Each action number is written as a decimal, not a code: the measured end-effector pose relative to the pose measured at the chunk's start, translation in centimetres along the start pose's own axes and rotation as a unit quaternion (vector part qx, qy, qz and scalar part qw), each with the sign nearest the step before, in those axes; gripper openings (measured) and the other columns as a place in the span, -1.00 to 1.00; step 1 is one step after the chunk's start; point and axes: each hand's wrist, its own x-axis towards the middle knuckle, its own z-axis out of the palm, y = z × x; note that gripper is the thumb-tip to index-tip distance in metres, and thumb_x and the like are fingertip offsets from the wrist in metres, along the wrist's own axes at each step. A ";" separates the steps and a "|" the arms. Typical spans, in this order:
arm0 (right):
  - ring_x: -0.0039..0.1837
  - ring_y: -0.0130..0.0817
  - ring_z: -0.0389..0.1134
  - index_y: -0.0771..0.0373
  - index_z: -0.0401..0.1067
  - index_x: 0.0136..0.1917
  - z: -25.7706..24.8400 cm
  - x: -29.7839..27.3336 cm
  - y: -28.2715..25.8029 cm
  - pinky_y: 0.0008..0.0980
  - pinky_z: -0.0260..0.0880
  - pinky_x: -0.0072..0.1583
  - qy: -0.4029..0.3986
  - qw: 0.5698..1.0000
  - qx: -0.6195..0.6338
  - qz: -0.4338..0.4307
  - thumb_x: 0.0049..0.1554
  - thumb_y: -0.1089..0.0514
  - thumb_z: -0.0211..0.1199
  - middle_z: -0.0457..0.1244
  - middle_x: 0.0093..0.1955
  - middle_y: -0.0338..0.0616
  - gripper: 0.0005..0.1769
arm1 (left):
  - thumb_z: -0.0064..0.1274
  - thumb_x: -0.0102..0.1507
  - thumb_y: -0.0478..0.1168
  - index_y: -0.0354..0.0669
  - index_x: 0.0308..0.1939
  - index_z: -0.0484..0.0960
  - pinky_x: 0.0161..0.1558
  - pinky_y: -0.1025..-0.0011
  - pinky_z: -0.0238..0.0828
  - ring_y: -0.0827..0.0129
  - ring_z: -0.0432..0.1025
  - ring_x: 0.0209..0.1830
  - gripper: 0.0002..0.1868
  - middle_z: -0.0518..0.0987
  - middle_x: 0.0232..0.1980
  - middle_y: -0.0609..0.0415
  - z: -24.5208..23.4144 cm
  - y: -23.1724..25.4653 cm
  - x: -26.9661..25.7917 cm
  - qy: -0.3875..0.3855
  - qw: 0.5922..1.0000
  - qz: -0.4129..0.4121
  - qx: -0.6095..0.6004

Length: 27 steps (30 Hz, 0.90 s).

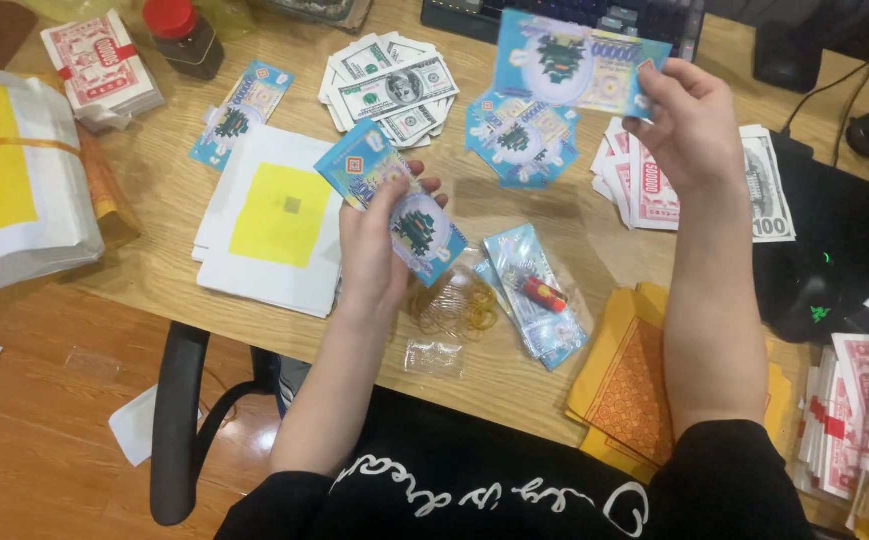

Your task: The person sits at a wooden desk and repeatedly picks up, fans, and places down stacks of blue and red paper money. They handle the items one at a time and in small groups, moving them between piles on the table without using any tools.

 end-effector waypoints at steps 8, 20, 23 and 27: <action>-0.12 -0.38 0.26 0.33 0.43 0.12 -0.1 1.3 -4.0 -0.42 0.26 -0.13 -0.078 0.880 -0.459 -0.094 0.34 0.22 0.12 0.31 -0.05 -0.11 -0.84 | -0.02 0.14 -0.38 -0.47 -0.17 0.50 -0.25 0.21 0.57 0.13 0.52 -0.31 -0.78 0.55 -0.22 -0.16 -0.1 0.9 0.2 0.008 1.000 -0.021 -0.005; -0.08 -0.18 0.23 0.20 0.44 0.17 2.7 14.4 2.0 -0.17 0.18 -0.02 -0.274 0.691 -0.668 0.044 0.26 -0.03 0.12 0.31 -0.05 -0.08 -0.66 | 0.12 0.14 -0.30 -0.45 -0.08 0.48 -0.17 0.18 0.58 0.03 0.56 -0.22 -0.67 0.59 -0.16 -0.22 -3.3 0.7 -0.8 -0.066 0.993 -0.091 0.044; -0.08 -0.12 0.28 0.18 0.37 0.23 6.2 12.4 0.9 -0.11 0.21 0.04 -0.255 0.698 -0.665 0.076 0.27 -0.02 0.09 0.27 0.11 -0.06 -0.65 | 0.14 0.14 -0.31 -0.40 -0.09 0.45 -0.16 0.19 0.58 0.08 0.55 -0.24 -0.68 0.59 -0.20 -0.21 -3.8 0.0 -0.7 -0.089 0.991 -0.095 0.029; 0.30 0.18 0.06 0.32 0.29 0.37 6.4 10.1 1.1 0.10 0.12 0.18 -0.198 0.688 -0.695 -0.074 0.27 -0.02 0.12 0.12 0.22 0.27 -0.49 | 0.08 0.20 -0.36 -0.44 0.13 0.42 -0.07 0.23 0.51 0.14 0.49 -0.22 -0.57 0.56 -0.19 -0.21 -3.8 0.3 -0.6 -0.142 0.981 -0.126 -0.050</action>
